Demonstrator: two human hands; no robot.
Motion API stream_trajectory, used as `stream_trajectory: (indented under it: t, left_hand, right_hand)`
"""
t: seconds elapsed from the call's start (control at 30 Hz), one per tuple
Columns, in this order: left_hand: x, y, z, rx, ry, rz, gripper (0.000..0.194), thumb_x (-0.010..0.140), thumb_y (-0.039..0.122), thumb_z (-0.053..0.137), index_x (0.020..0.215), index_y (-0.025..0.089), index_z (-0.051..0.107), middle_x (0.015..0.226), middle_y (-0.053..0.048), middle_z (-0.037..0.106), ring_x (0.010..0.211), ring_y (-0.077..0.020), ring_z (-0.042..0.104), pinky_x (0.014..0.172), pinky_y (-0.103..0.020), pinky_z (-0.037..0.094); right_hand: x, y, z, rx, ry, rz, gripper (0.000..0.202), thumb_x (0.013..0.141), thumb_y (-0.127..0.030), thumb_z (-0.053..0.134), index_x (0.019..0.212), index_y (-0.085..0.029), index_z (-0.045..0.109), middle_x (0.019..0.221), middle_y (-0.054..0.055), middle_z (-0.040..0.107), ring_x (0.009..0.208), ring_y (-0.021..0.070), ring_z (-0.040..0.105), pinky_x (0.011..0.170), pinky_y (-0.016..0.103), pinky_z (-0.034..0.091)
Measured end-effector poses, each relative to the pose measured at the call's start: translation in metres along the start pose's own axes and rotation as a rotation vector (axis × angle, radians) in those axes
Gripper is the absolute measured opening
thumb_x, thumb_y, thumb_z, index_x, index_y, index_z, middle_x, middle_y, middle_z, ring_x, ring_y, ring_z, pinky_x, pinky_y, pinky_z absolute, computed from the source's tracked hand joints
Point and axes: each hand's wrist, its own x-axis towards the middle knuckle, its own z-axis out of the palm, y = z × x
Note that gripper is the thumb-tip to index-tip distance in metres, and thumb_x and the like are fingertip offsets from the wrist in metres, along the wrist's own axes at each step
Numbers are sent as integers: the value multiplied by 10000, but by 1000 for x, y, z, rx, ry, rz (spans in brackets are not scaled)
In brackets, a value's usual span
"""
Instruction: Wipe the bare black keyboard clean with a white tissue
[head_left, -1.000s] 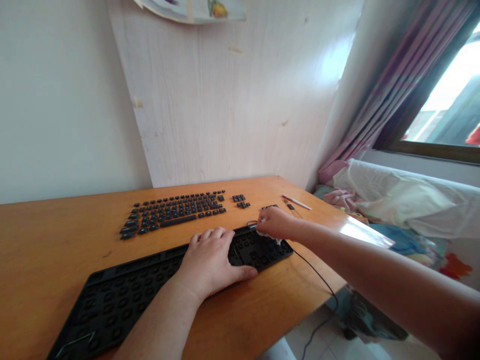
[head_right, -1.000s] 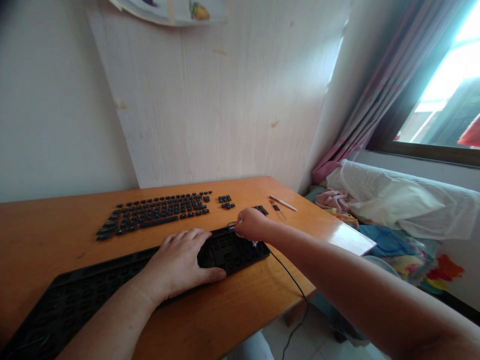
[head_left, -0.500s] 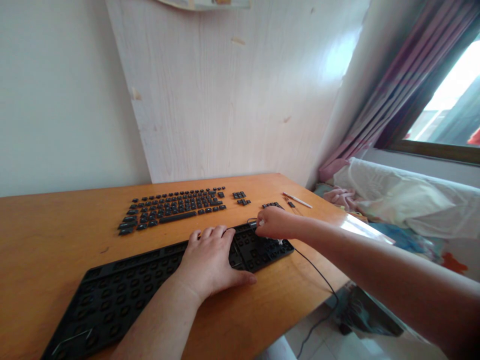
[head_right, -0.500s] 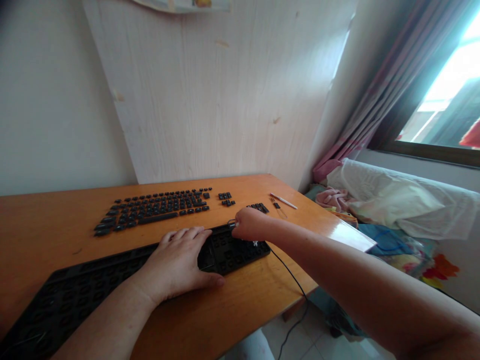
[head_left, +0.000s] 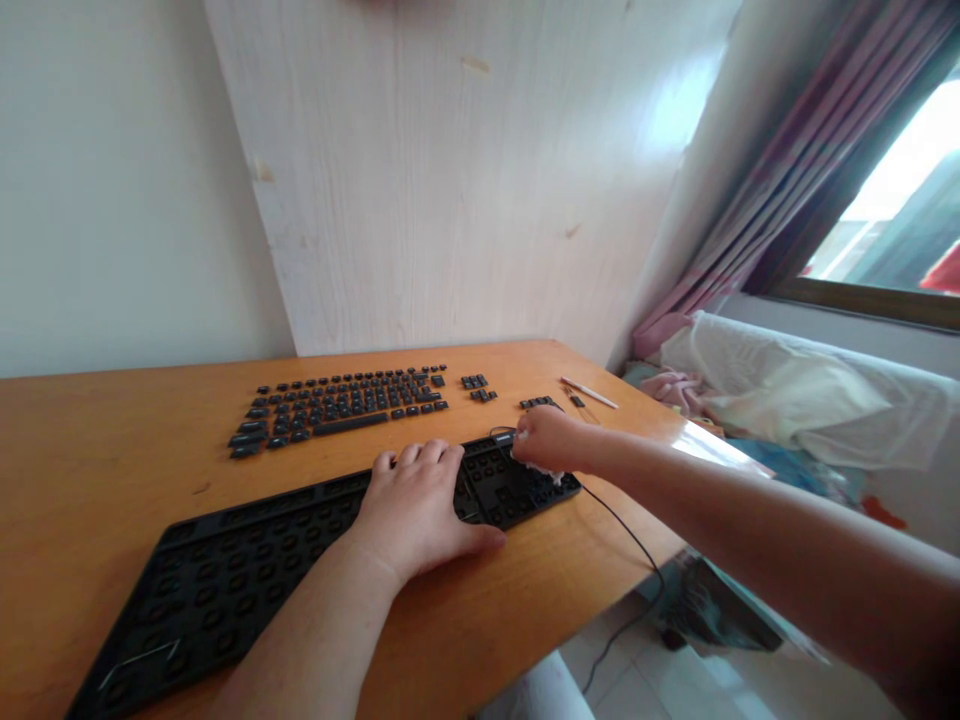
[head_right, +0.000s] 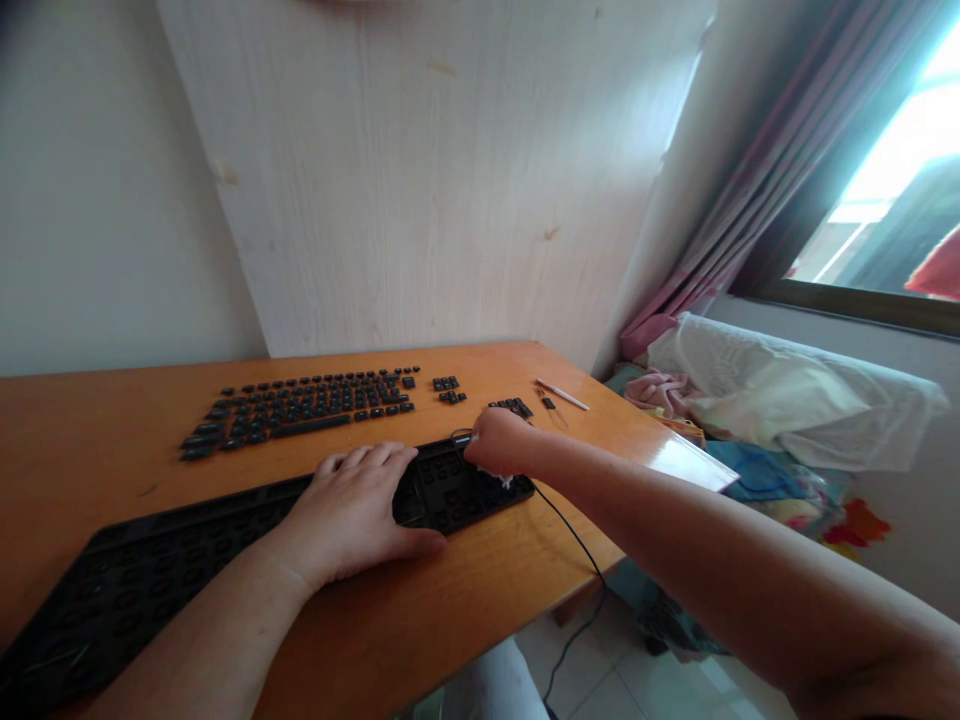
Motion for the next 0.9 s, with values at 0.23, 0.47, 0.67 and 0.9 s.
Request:
stream_trajectory:
  t: [0.23, 0.47, 0.67, 0.9]
  left_hand:
    - [2, 0, 1, -2, 9, 0, 1002, 491, 844, 599, 1291, 244, 534, 1316, -161, 556, 1177, -414, 477, 982, -580, 301]
    - [1, 0, 1, 10, 8, 5, 991, 486, 862, 580, 1274, 263, 531, 1314, -160, 561, 1171, -408, 483, 968, -567, 315]
    - [3, 0, 2, 14, 13, 8, 985, 491, 869, 570, 1261, 256, 537, 1309, -160, 561, 1160, -403, 488, 963, -571, 319]
    - [3, -1, 4, 27, 15, 15, 1030, 469, 910, 520, 1258, 247, 538, 1292, -160, 563, 1164, -410, 482, 974, -587, 302]
  right_hand:
    - [-4, -2, 0, 39, -13, 50, 111, 651, -189, 579, 596, -128, 655, 492, 58, 599, 421, 146, 554, 390, 218, 403]
    - [-15, 0, 1, 167, -26, 114, 76, 630, -167, 586, 568, -137, 619, 476, 49, 592, 415, 143, 542, 367, 213, 390]
    - [-16, 6, 7, 183, 13, 139, 68, 625, -190, 590, 594, -139, 623, 495, 48, 595, 426, 146, 555, 383, 219, 415]
    - [-27, 14, 12, 188, 46, 99, 70, 618, -182, 574, 568, -143, 604, 489, 21, 566, 413, 111, 510, 382, 195, 353]
